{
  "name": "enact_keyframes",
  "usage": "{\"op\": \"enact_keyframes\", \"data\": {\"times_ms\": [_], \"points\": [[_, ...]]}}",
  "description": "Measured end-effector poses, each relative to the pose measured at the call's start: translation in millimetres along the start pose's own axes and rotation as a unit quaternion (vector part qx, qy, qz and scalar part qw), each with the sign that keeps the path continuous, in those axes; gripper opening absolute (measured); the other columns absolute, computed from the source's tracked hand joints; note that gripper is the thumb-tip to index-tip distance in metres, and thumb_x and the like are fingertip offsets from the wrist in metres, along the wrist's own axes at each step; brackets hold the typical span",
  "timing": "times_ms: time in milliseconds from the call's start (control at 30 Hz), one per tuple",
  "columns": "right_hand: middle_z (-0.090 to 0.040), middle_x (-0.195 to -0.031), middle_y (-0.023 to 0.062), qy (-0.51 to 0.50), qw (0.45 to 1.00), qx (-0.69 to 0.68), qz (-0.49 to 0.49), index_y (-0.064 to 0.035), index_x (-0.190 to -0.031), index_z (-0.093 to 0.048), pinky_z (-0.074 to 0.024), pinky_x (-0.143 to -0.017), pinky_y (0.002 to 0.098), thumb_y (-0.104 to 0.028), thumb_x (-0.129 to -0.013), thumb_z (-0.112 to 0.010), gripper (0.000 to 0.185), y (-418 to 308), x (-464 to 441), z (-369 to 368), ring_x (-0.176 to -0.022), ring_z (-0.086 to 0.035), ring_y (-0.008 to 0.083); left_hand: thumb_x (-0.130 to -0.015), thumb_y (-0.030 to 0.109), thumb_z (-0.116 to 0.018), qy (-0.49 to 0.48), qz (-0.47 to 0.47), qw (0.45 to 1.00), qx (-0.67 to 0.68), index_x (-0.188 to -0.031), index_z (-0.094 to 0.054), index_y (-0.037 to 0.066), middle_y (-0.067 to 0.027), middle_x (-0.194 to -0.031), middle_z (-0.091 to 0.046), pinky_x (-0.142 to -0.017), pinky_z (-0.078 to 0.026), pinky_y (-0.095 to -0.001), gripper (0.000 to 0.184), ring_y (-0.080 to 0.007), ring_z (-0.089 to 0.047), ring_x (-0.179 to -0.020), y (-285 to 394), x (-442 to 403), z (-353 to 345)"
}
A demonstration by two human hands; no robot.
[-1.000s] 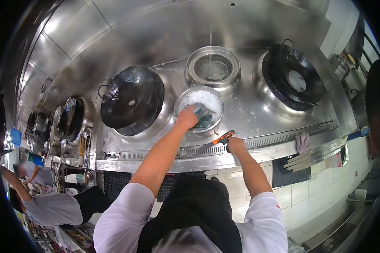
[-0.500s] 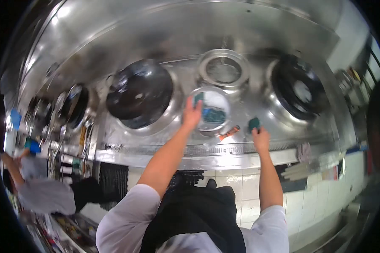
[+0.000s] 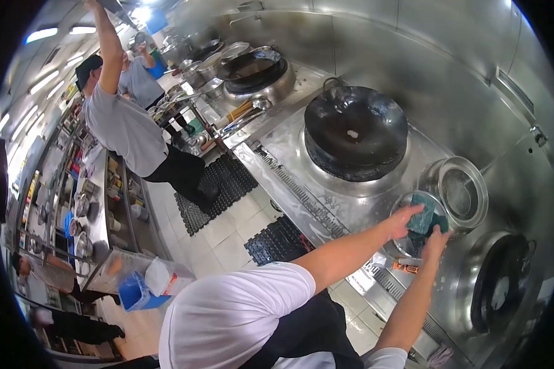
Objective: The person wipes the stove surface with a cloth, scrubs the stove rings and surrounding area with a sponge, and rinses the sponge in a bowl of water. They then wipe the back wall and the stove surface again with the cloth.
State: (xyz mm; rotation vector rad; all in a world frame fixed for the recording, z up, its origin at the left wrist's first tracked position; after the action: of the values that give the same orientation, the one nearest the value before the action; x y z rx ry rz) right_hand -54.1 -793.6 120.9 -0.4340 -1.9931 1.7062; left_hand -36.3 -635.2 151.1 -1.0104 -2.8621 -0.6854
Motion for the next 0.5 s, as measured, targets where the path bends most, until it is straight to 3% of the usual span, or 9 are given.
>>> {"op": "enact_keyframes", "data": {"times_ms": [33,67,100,233,300,367,400,467,500], "points": [[-0.061,-0.094,0.0059,0.06,0.997,0.047,-0.016,-0.0026,-0.113,-0.055,-0.0491,-0.076,0.0362,-0.014,-0.08,-0.056,0.035,13.6,1.5,3.3,-0.082,-0.06,0.0214,-0.086,0.027,-0.063,0.001,-0.005,1.0,0.002,-0.129,-0.046,0.009,-0.0102,-0.12,-0.06,-0.096,-0.043,-0.04,0.05,-0.0262,-0.061,-0.103,-9.4,-10.1,10.9],[-0.061,-0.094,0.0059,0.057,0.997,0.048,-0.017,-0.0026,-0.113,-0.055,-0.0491,-0.076,0.0362,-0.014,-0.08,-0.056,0.035,31.5,-3.1,5.2,-0.082,-0.06,0.0214,-0.085,0.024,-0.063,0.131,-0.057,0.957,-0.254,-0.131,-0.043,0.008,-0.0132,-0.121,-0.058,-0.096,-0.043,-0.0401,0.053,-0.029,-0.06,-0.105,-11.2,-23.1,38.6],[-0.062,-0.101,0.0109,0.031,0.988,0.146,0.026,-0.0028,-0.116,-0.056,-0.0484,-0.078,0.0368,-0.014,-0.079,-0.056,0.038,45.2,-12.9,8.1,-0.088,-0.061,0.0251,-0.084,0.022,-0.063,0.25,-0.103,0.83,-0.487,-0.133,-0.039,0.006,-0.0162,-0.123,-0.056,-0.095,-0.043,-0.0402,0.056,-0.0318,-0.059,-0.106,-3.5,-25.0,52.9],[-0.062,-0.113,0.0208,-0.05,0.891,0.426,0.148,-0.0053,-0.119,-0.06,-0.0472,-0.084,0.0413,-0.017,-0.076,-0.058,0.045,44.4,4.9,-22.7,-0.1,-0.062,0.0343,-0.08,0.011,-0.059,0.343,-0.016,0.7,-0.626,-0.126,-0.042,-0.009,-0.0246,-0.12,-0.057,-0.088,-0.046,-0.0404,0.053,-0.0362,-0.058,-0.107,-7.5,-26.3,49.2],[-0.062,-0.112,0.0218,-0.099,0.867,0.483,0.072,-0.0073,-0.117,-0.062,-0.0473,-0.084,0.0433,-0.02,-0.075,-0.059,0.043,40.0,22.0,-38.4,-0.104,-0.06,0.0369,-0.08,0.011,-0.058,0.319,0.02,0.764,-0.561,-0.101,-0.063,-0.007,-0.0226,-0.102,-0.065,-0.075,-0.052,-0.0368,0.029,-0.0347,-0.064,-0.095,-31.2,-52.4,86.5],[-0.063,-0.107,0.0228,-0.129,0.848,0.513,0.036,-0.009,-0.119,-0.06,-0.0471,-0.085,0.0431,-0.022,-0.075,-0.061,0.045,18.6,41.2,-49.1,-0.103,-0.06,0.0381,-0.081,0.02,-0.06,0.187,0.115,0.883,-0.416,-0.115,-0.058,-0.004,-0.0219,-0.113,-0.061,-0.083,-0.049,-0.0371,0.041,-0.0303,-0.059,-0.108,-80.6,-110.4,147.8],[-0.062,-0.109,0.025,-0.137,0.826,0.546,0.027,-0.0074,-0.12,-0.059,-0.047,-0.086,0.043,-0.022,-0.075,-0.061,0.047,11.4,46.1,-54.2,-0.104,-0.059,0.0389,-0.081,0.02,-0.06,0.186,0.121,0.882,-0.417,-0.115,-0.058,-0.004,-0.0219,-0.113,-0.061,-0.083,-0.049,-0.0371,0.041,-0.0303,-0.059,-0.108,-100.0,-126.2,141.5],[-0.06,-0.113,0.0258,-0.144,0.809,0.569,-0.006,0.0021,-0.121,-0.055,-0.0453,-0.09,0.0386,-0.022,-0.077,-0.06,0.049,32.4,28.0,-44.4,-0.108,-0.058,0.0374,-0.083,0.025,-0.058,0.491,-0.142,0.739,-0.44,-0.126,-0.051,0.001,-0.0181,-0.125,-0.054,-0.094,-0.041,-0.0384,0.05,-0.0249,-0.05,-0.119,-85.5,-111.6,117.8],[-0.06,-0.113,0.0258,-0.148,0.808,0.57,-0.007,0.0021,-0.121,-0.055,-0.0453,-0.09,0.0386,-0.022,-0.077,-0.06,0.049,38.1,19.1,-33.2,-0.108,-0.058,0.0374,-0.083,0.026,-0.058,0.399,-0.079,0.835,-0.37,-0.128,-0.049,0.002,-0.0167,-0.128,-0.051,-0.096,-0.038,-0.0388,0.052,-0.0243,-0.047,-0.121,-62.1,-86.2,98.3]]}}
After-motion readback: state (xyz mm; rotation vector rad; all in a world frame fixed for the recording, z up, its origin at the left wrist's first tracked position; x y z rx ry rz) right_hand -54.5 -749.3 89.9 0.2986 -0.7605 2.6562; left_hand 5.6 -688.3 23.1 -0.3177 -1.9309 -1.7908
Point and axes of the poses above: each hand's wrist, its own x-axis away from the middle knuckle, its own z-axis out of the back of the hand, y = z × x, the point moved 6 cm from there along -x, towards the middle knuckle
